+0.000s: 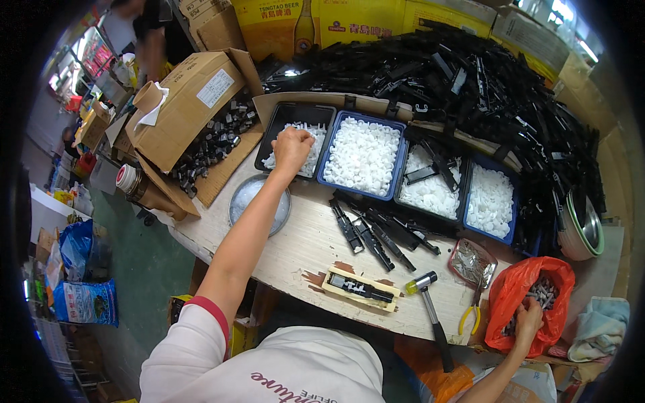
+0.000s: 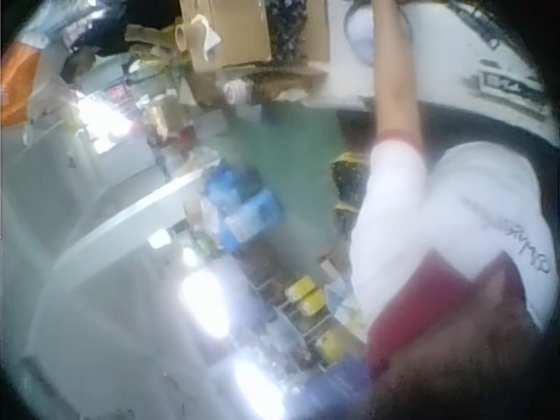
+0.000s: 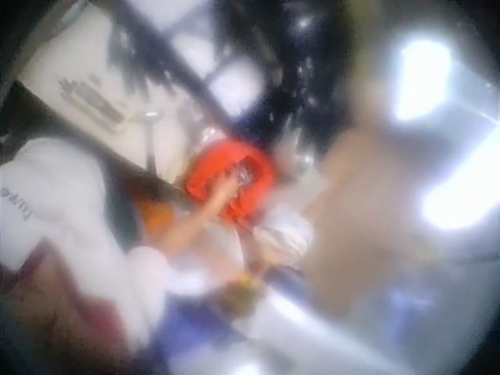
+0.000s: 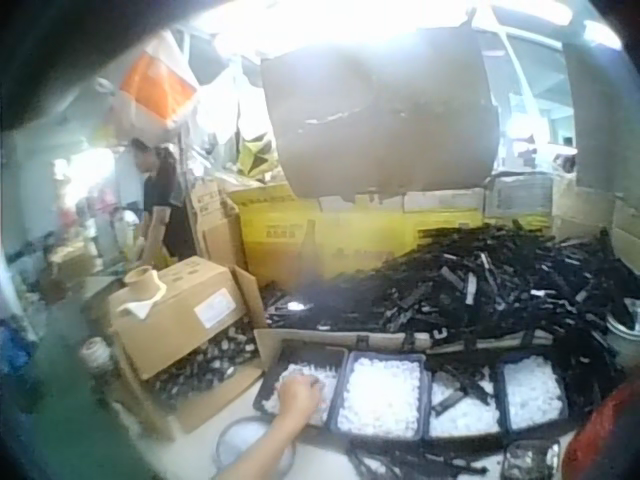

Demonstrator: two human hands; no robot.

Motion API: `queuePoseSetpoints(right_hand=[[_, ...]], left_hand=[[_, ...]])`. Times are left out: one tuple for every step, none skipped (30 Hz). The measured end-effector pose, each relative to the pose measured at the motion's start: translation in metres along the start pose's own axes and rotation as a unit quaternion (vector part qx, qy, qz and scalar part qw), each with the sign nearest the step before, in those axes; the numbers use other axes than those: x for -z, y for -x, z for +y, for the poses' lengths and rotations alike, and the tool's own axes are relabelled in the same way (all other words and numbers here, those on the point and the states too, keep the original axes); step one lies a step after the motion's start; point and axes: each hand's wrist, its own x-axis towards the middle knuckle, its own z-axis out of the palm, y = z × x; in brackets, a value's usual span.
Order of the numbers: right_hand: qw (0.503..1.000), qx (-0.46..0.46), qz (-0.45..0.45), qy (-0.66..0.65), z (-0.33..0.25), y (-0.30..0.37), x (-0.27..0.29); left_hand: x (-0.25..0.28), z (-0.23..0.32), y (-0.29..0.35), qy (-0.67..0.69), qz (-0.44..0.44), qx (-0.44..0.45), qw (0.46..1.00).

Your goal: The person assembles small metal components into a black plastic housing using a wooden jig and a hammer. They repeatedly pick up metal pieces from a red bag, insert them into the housing, and strike them with a hammer to secure them in place. The person then places the completed units into a tray filled with white packing peanuts.

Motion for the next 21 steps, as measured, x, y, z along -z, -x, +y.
queuePoseSetpoints(right_hand=[[1.0, 0.006, -0.006, -0.002, -0.001, -0.002, 0.0], [1.0, 0.008, -0.004, 0.001, 0.0, -0.003, -0.002], [1.0, 0.012, -0.003, 0.003, 0.003, -0.005, -0.005], [1.0, 0.018, -0.001, 0.005, 0.006, -0.007, -0.007], [1.0, 0.01, -0.001, -0.009, 0.009, -0.007, -0.007], [1.0, 0.003, -0.003, -0.024, 0.013, -0.006, -0.008], [0.999, -0.004, -0.005, -0.039, 0.016, -0.004, -0.008], [0.999, 0.006, -0.006, -0.047, 0.017, -0.004, -0.011], [1.0, 0.0, -0.01, -0.024, 0.018, 0.001, -0.005], [1.0, -0.005, -0.014, 0.0, 0.018, 0.005, 0.002], [1.0, -0.008, -0.02, 0.017, 0.021, 0.006, -0.001], [0.999, 0.001, 0.0, 0.037, 0.022, 0.004, -0.005], [1.0, 0.005, -0.022, 0.015, 0.022, 0.0, -0.008], [0.999, 0.01, -0.044, -0.01, 0.022, -0.006, -0.009], [0.997, 0.015, -0.063, -0.033, 0.022, -0.01, -0.01], [0.997, 0.024, -0.045, -0.058, 0.026, -0.012, -0.012], [0.995, 0.036, -0.028, -0.083, 0.029, -0.013, -0.016], [0.993, 0.048, -0.01, -0.109, 0.033, -0.013, -0.02], [0.989, 0.061, 0.013, -0.134, 0.038, -0.016, -0.024], [0.984, 0.072, 0.038, -0.16, 0.042, -0.017, -0.026], [0.977, 0.082, 0.064, -0.185, 0.046, -0.017, -0.029]], left_hand=[[0.001, -0.007, -0.002, 0.042, 0.029, -0.01, 0.999], [0.006, -0.011, -0.003, 0.084, 0.056, -0.021, 0.995], [0.012, -0.015, -0.004, 0.16, 0.042, 0.009, 0.986], [0.02, -0.019, -0.005, 0.235, 0.028, 0.039, 0.971], [0.032, -0.019, -0.005, 0.308, 0.015, 0.068, 0.949], [0.048, -0.012, 0.001, 0.395, -0.004, 0.093, 0.914], [0.066, -0.007, 0.011, 0.413, -0.02, 0.104, 0.905], [0.088, -0.003, 0.024, 0.425, -0.031, 0.114, 0.897], [0.099, -0.006, 0.035, 0.445, -0.05, 0.125, 0.885], [0.107, -0.018, 0.047, 0.411, -0.081, 0.098, 0.903], [0.118, -0.027, 0.061, 0.37, -0.108, 0.067, 0.92], [0.126, -0.034, 0.076, 0.331, -0.117, 0.064, 0.934], [0.131, -0.039, 0.092, 0.292, -0.128, 0.06, 0.946], [0.137, -0.043, 0.107, 0.245, -0.132, 0.044, 0.96], [0.138, -0.05, 0.121, 0.2, -0.135, 0.027, 0.97], [0.137, -0.055, 0.131, 0.155, -0.139, 0.01, 0.978], [0.135, -0.057, 0.139, 0.146, -0.12, -0.006, 0.982], [0.132, -0.058, 0.146, 0.137, -0.101, -0.022, 0.985], [0.129, -0.06, 0.149, 0.128, -0.083, -0.039, 0.988], [0.126, -0.06, 0.149, 0.106, -0.078, -0.053, 0.99], [0.124, -0.058, 0.148, 0.092, -0.07, -0.065, 0.991]])
